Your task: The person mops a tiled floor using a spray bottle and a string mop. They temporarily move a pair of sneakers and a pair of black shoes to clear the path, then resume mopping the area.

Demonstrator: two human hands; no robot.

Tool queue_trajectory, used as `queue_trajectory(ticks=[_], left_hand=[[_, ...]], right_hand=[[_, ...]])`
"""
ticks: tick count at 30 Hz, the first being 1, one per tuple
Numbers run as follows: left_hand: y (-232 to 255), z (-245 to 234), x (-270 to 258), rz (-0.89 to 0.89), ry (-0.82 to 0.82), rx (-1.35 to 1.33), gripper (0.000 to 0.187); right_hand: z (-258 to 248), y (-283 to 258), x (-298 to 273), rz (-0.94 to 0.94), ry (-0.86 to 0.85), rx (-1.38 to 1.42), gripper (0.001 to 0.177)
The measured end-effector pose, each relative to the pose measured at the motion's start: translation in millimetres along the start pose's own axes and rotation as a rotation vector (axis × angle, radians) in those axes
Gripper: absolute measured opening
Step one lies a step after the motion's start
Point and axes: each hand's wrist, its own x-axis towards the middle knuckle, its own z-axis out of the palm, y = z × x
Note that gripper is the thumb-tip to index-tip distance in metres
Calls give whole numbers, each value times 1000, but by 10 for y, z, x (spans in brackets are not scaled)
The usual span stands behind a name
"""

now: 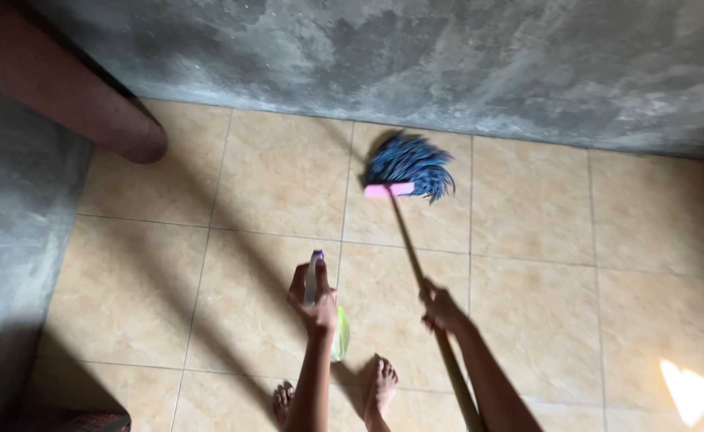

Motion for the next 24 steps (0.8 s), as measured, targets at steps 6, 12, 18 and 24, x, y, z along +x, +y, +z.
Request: queue_trajectory(ticks=[6,12,18,24], left_hand=[[167,-140,-25,32,-97,-63,33],[254,-440,96,12,-130,19,43],[247,-717,353,54,-75,94,28],[230,-872,482,25,-27,8,27]], right_hand=[[680,341,-1752,278,-151,-148,60],[1088,276,-2110,284,-56,-111,56],[1144,101,-781,-55,-9,-134,53],[1087,-1163,1033,-222,53,-89,35]])
